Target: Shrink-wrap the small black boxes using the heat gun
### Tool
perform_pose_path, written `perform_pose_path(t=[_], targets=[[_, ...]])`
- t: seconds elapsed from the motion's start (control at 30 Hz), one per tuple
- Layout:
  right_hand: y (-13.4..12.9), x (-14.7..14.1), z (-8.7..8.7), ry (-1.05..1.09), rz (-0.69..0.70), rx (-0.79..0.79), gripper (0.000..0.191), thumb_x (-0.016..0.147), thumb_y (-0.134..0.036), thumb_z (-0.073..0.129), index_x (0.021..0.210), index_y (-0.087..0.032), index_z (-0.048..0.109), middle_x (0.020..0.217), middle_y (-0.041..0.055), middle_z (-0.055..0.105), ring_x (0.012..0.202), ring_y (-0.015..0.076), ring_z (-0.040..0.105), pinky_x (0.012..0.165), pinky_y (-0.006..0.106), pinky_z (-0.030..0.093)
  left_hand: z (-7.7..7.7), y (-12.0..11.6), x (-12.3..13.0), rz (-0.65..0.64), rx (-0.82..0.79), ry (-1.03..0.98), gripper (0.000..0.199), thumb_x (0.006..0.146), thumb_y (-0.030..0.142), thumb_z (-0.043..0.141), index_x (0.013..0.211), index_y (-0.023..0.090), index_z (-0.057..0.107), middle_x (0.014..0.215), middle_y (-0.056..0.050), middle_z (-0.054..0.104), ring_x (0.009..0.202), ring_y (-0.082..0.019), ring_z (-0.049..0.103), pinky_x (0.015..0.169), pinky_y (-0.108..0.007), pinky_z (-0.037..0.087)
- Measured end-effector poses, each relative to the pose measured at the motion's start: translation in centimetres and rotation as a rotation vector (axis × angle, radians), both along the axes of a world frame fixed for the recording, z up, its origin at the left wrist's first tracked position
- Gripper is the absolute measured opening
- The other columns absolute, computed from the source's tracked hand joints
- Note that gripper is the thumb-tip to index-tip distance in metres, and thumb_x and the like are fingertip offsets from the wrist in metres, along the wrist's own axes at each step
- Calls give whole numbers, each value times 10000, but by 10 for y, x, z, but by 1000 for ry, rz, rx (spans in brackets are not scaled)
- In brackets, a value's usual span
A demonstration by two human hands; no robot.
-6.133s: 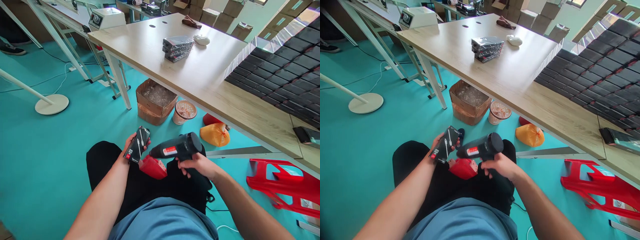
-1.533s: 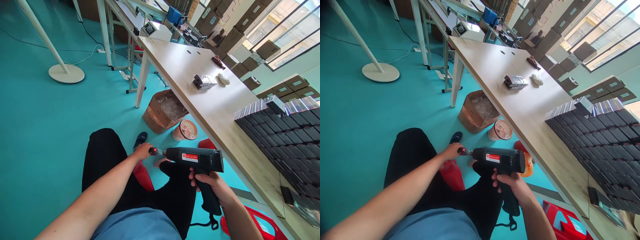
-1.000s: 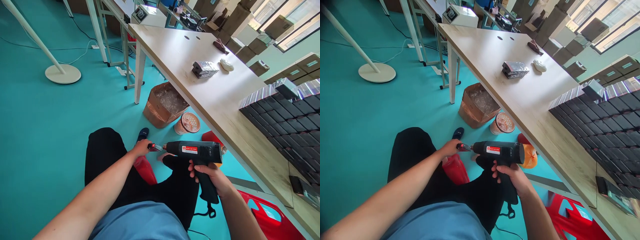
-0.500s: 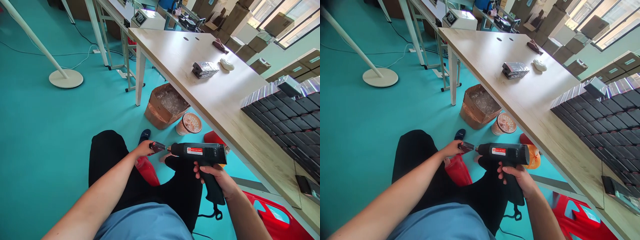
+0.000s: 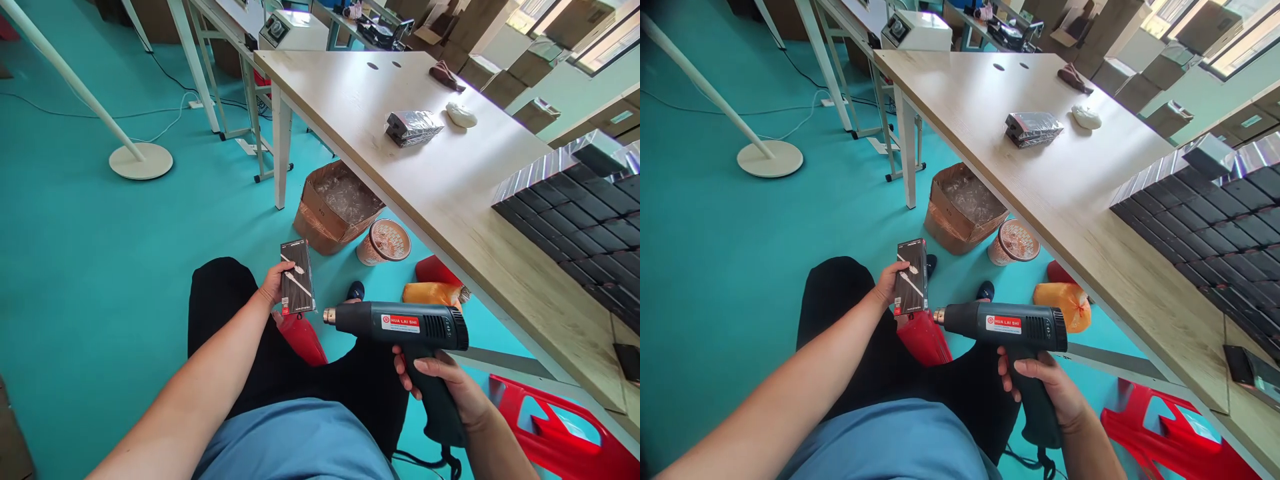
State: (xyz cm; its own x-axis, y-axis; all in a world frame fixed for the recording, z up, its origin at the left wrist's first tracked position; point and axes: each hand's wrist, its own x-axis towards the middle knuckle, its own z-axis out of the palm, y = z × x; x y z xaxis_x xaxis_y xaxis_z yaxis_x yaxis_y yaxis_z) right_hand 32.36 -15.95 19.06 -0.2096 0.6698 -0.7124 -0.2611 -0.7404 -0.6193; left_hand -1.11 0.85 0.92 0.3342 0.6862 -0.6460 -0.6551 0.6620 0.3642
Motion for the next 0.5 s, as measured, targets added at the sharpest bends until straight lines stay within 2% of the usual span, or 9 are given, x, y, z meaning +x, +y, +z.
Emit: perform_pose_path(t=[0.23,0.33,0.43,0.5], targets=[[4,-11,-2,60,21,27,387,747,-364,852,1062,-148,791,881,105,709,686,173,654,532,229,499,6,-2,-1,49,-16,-42,309,753,347,617,902,94,711,690,-127,723,642,-276,704,695,-414,594],[5,-12,-4,73,20,33,382,756,-362,845,1068,-149,789,886,103,708,692,171,652,534,227,501,16,-4,0,55,59,-168,501,797,490,548,1040,83,710,834,-163,751,823,-329,734,794,-477,591],[5,-12,-5,68,5,30,393,748,-367,851,1070,-151,788,894,100,707,696,166,645,537,226,500,23,-8,5,-45,113,-295,649,804,544,469,1200,71,670,1047,-204,741,1046,-386,701,901,-563,552],[4,-13,-5,48,-1,26,401,739,-373,857,1064,-149,786,891,99,706,694,167,642,537,232,497,23,-9,10,-127,84,-250,613,803,515,460,1174,73,668,1057,-211,729,1061,-384,689,904,-561,547]])
